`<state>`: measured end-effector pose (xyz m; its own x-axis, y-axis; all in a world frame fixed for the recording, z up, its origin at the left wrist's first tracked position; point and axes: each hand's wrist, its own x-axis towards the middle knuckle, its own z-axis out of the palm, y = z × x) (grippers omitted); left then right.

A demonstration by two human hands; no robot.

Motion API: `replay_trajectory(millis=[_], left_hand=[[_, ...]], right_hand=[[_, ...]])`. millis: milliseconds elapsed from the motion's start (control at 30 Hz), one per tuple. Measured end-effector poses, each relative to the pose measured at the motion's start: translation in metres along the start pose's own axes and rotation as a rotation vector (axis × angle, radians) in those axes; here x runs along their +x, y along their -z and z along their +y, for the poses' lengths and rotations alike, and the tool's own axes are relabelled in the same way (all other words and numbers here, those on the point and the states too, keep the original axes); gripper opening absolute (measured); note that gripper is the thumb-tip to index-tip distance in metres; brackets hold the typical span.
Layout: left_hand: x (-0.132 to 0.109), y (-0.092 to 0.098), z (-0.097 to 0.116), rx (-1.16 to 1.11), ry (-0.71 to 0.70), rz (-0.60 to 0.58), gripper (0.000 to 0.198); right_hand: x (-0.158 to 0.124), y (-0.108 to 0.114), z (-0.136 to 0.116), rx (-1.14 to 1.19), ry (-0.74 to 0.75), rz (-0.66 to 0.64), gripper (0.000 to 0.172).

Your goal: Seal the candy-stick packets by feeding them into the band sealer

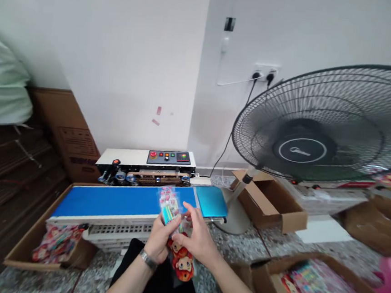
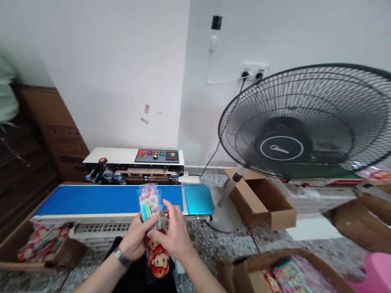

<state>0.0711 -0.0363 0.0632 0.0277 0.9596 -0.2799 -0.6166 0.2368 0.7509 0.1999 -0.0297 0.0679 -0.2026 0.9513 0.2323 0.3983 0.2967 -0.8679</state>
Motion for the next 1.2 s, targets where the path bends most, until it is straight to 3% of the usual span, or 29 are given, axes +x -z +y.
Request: replay_trajectory(millis=[233, 400, 567, 733, 933, 1100, 1200], left_hand=[[-0.004, 0.018, 0.024, -0.147, -0.020, -0.083, 0.043], [-0.001, 0.034, 0.025, -0.103, -0.090, -0.024, 0.052], [0.002, 0.038, 0.028, -0.061, -0.122, 0.021, 0.054], [0.005, 0.047, 0.029, -0.055, -0.140, 0.008, 0.056], [0.015, 0.065, 0.028, -0.006, -0.138, 0.116, 0.051], [0.023, 0.062, 0.020, -0.027, -0.147, 0.148, 0.053], [0.025, 0.061, 0.021, -0.025, -0.140, 0.144, 0.054]], right_hand=[[0.019, -0.031, 0.000, 0.111, -0.033, 0.037, 0.053], [0.035, -0.041, 0.002, 0.392, -0.136, -0.083, 0.046], [0.049, -0.054, 0.004, 0.396, -0.178, -0.032, 0.030], [0.054, -0.064, 0.006, 0.502, -0.219, 0.042, 0.030], [0.070, -0.054, 0.029, 0.607, -0.301, 0.194, 0.030], [0.074, -0.065, 0.034, 0.609, -0.323, 0.118, 0.033], [0.079, -0.066, 0.046, 0.551, -0.299, 0.176, 0.035]])
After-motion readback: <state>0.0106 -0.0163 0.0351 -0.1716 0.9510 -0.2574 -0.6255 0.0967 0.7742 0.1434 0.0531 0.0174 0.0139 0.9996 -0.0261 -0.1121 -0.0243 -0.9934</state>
